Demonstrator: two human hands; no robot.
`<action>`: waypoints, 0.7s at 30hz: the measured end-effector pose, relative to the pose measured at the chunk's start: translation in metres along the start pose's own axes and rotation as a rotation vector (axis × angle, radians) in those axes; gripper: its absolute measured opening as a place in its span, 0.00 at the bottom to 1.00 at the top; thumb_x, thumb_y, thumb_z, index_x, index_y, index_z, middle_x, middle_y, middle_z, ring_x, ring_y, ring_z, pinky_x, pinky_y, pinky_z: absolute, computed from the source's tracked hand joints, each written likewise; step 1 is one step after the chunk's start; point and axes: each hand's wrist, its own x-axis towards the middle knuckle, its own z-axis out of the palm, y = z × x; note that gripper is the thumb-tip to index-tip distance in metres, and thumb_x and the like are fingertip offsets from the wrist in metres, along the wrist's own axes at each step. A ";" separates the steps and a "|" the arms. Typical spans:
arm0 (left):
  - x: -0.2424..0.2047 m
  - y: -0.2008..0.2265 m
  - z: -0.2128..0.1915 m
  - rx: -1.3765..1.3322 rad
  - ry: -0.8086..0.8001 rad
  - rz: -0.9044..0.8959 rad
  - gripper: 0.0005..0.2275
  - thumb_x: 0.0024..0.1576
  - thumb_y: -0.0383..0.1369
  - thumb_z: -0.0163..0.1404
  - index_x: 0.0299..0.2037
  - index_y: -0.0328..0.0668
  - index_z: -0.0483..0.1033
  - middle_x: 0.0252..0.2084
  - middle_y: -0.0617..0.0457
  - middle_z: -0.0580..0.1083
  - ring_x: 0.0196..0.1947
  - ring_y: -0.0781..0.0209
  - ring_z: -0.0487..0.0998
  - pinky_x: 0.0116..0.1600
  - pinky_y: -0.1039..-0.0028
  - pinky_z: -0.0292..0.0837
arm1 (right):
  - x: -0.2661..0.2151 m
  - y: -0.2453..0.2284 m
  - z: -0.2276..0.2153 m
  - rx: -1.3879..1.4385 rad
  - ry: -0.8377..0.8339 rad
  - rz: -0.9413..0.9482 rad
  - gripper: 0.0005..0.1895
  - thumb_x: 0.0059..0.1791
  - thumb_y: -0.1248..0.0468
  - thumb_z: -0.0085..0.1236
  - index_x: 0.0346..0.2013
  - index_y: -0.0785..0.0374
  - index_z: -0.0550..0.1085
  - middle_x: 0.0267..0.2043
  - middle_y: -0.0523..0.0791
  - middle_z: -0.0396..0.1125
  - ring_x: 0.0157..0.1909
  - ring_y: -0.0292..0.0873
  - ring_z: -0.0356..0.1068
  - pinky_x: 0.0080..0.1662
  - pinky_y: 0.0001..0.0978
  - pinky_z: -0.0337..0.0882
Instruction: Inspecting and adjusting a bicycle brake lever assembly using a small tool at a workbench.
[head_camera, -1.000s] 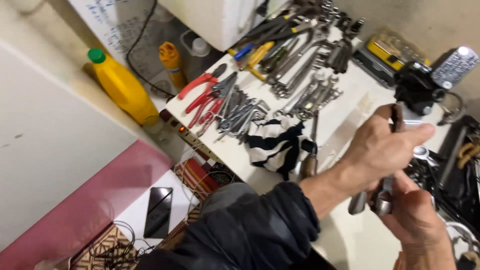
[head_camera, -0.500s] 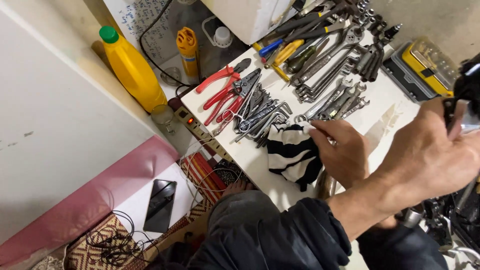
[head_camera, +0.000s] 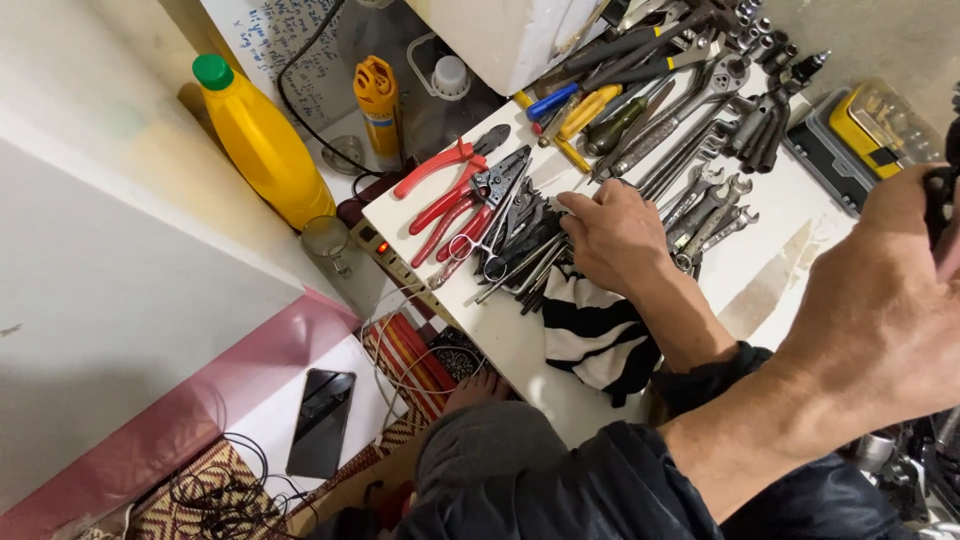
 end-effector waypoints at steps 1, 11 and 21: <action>0.002 -0.003 0.000 0.001 0.000 -0.002 0.33 0.48 0.44 0.42 0.66 0.38 0.59 0.50 0.46 0.71 0.49 0.34 0.77 0.47 0.51 0.72 | 0.009 0.012 0.014 0.002 -0.001 0.000 0.25 0.58 0.47 0.38 0.70 0.36 0.63 0.46 0.46 0.58 0.48 0.47 0.59 0.47 0.39 0.64; 0.012 -0.023 0.003 0.116 0.002 0.086 0.33 0.47 0.39 0.42 0.67 0.40 0.56 0.61 0.44 0.66 0.54 0.36 0.74 0.48 0.55 0.71 | 0.030 0.045 0.030 0.343 0.142 -0.236 0.09 0.51 0.57 0.58 0.46 0.42 0.78 0.46 0.42 0.62 0.51 0.46 0.68 0.54 0.41 0.69; 0.015 -0.030 0.005 0.239 0.002 0.188 0.34 0.46 0.33 0.42 0.68 0.43 0.54 0.73 0.41 0.59 0.59 0.39 0.71 0.49 0.59 0.70 | 0.003 0.039 -0.005 0.577 0.264 -0.590 0.03 0.50 0.68 0.60 0.38 0.58 0.77 0.43 0.43 0.72 0.45 0.40 0.71 0.51 0.36 0.74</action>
